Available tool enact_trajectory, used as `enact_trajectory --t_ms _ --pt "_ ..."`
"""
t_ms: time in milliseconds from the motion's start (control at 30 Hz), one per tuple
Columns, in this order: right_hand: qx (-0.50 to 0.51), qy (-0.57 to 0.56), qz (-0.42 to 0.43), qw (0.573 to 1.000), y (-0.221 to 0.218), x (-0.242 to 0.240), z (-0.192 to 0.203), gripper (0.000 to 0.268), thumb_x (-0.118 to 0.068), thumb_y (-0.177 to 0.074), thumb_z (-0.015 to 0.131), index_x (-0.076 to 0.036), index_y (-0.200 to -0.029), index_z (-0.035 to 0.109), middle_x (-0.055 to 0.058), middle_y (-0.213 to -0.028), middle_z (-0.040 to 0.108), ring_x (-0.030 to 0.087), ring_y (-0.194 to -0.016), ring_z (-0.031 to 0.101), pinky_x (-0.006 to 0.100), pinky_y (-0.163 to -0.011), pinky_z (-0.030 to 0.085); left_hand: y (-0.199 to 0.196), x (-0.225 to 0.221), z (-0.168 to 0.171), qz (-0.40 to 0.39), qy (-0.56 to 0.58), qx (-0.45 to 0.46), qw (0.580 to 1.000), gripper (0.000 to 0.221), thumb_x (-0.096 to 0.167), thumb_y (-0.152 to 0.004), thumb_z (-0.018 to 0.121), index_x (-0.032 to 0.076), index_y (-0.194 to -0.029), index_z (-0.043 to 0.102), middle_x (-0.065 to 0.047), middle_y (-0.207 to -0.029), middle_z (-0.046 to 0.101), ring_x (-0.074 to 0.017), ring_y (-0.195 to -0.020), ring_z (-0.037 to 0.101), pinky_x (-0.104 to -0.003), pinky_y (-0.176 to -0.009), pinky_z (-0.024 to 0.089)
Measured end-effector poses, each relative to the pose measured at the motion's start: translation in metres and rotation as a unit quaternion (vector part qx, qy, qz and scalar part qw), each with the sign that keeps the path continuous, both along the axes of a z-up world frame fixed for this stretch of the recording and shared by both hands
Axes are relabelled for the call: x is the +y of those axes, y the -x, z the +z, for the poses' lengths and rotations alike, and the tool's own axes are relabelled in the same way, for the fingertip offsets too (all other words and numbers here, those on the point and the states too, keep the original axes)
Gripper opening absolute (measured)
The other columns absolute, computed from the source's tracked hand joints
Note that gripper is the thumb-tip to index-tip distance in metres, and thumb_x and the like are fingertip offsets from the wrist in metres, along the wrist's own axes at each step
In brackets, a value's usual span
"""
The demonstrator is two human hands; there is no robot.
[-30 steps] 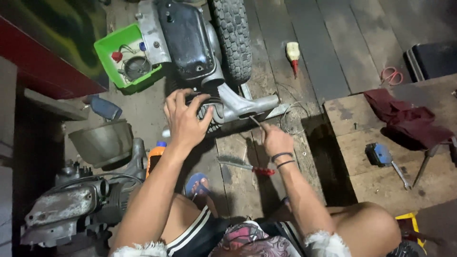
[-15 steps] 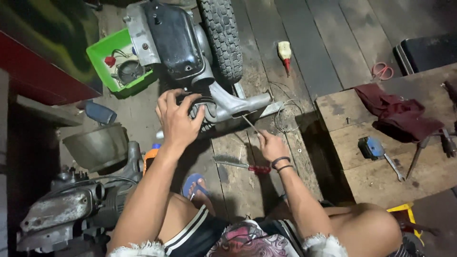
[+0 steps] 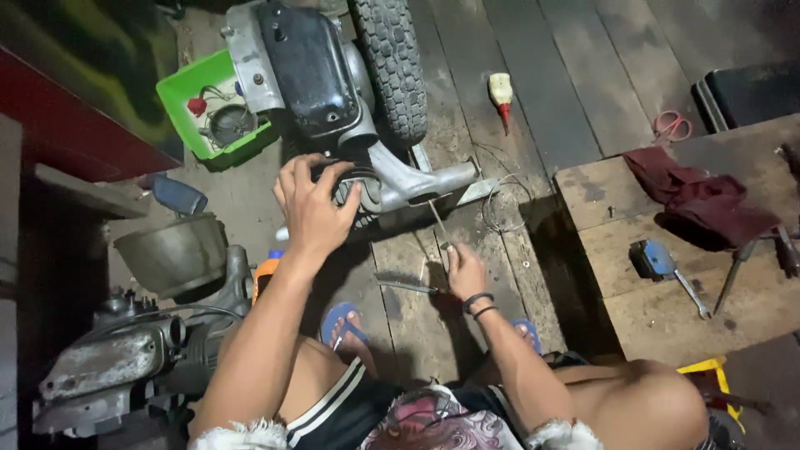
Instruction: The person uses a screwdriver to pry and adjust a small component on a motorcycle engine casing. They repeatedly insert the tool into a gap and apply leverage while holding the casing steady with the other hand.
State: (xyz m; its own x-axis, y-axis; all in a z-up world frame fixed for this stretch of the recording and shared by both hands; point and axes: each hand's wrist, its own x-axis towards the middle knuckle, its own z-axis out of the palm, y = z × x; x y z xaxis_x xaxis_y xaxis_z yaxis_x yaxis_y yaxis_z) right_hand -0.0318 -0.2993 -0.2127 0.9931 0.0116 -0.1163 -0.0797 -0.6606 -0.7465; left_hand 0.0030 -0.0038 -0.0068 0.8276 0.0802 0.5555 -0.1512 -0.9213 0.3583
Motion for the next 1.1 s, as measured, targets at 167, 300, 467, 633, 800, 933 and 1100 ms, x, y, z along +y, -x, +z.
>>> enact_trajectory --t_ms 167,300,467,633,800,933,1100 --pt "0.033 0.021 0.014 0.999 -0.003 -0.012 0.029 0.036 -0.036 -0.107 0.05 -0.014 -0.127 0.07 0.019 -0.116 0.074 0.043 -0.115 0.066 0.057 -0.101 0.051 -0.001 -0.002 0.003 0.003 0.01 -0.002 1.0 0.032 0.035 -0.083 0.081 0.029 -0.113 0.072 -0.004 -0.116 0.052 -0.0334 -0.123 0.047 -0.053 -0.104 0.034" --pt "0.057 -0.008 0.021 0.998 -0.008 -0.012 0.016 0.04 -0.031 -0.105 0.053 0.0 -0.122 0.073 0.028 -0.115 0.073 0.048 -0.115 0.065 0.057 -0.102 0.051 0.001 -0.001 -0.002 0.001 0.0 0.003 1.0 0.032 0.036 -0.084 0.081 0.029 -0.114 0.071 -0.004 -0.118 0.051 -0.0325 -0.124 0.046 -0.053 -0.105 0.033" --pt "0.068 0.005 0.016 0.998 -0.007 -0.01 0.022 0.044 -0.04 -0.107 0.051 -0.006 -0.128 0.071 0.021 -0.121 0.072 0.042 -0.119 0.064 0.055 -0.104 0.05 0.001 -0.004 0.003 0.005 0.007 0.003 1.0 0.032 0.035 -0.085 0.082 0.026 -0.114 0.072 -0.005 -0.117 0.052 -0.0334 -0.124 0.047 -0.055 -0.105 0.032" --pt "0.056 0.008 -0.006 0.998 -0.004 -0.003 0.055 0.044 -0.034 -0.108 0.051 0.0 -0.125 0.071 0.027 -0.118 0.072 0.046 -0.118 0.065 0.056 -0.103 0.049 0.001 -0.002 0.005 0.004 0.009 0.005 1.0 0.033 0.034 -0.085 0.082 0.026 -0.115 0.072 -0.005 -0.118 0.052 -0.0338 -0.124 0.047 -0.056 -0.106 0.032" --pt "0.059 0.002 -0.02 0.998 0.005 -0.001 0.052 0.041 -0.033 -0.108 0.048 -0.004 -0.124 0.072 0.024 -0.115 0.074 0.044 -0.114 0.066 0.055 -0.101 0.051 0.003 -0.002 0.004 0.005 -0.001 0.009 1.0 0.033 0.036 -0.085 0.081 0.028 -0.116 0.071 -0.005 -0.12 0.052 -0.0332 -0.125 0.047 -0.054 -0.106 0.033" --pt "0.085 -0.039 0.008 0.996 -0.003 -0.001 0.006 0.046 -0.038 -0.107 0.049 -0.001 -0.118 0.074 0.028 -0.113 0.072 0.048 -0.116 0.063 0.06 -0.1 0.049 0.004 0.001 0.003 0.008 0.003 0.025 1.0 0.033 0.038 -0.086 0.081 0.029 -0.116 0.072 -0.004 -0.121 0.052 -0.0323 -0.127 0.047 -0.056 -0.107 0.033" --pt "0.075 -0.052 0.0 0.996 0.002 0.002 -0.004 0.045 -0.036 -0.108 0.049 0.001 -0.113 0.074 0.028 -0.109 0.073 0.047 -0.114 0.065 0.057 -0.098 0.051 0.007 -0.001 0.006 0.006 -0.006 0.031 0.999 0.032 0.038 -0.087 0.08 0.03 -0.117 0.071 -0.003 -0.123 0.051 -0.0308 -0.128 0.046 -0.054 -0.107 0.032"
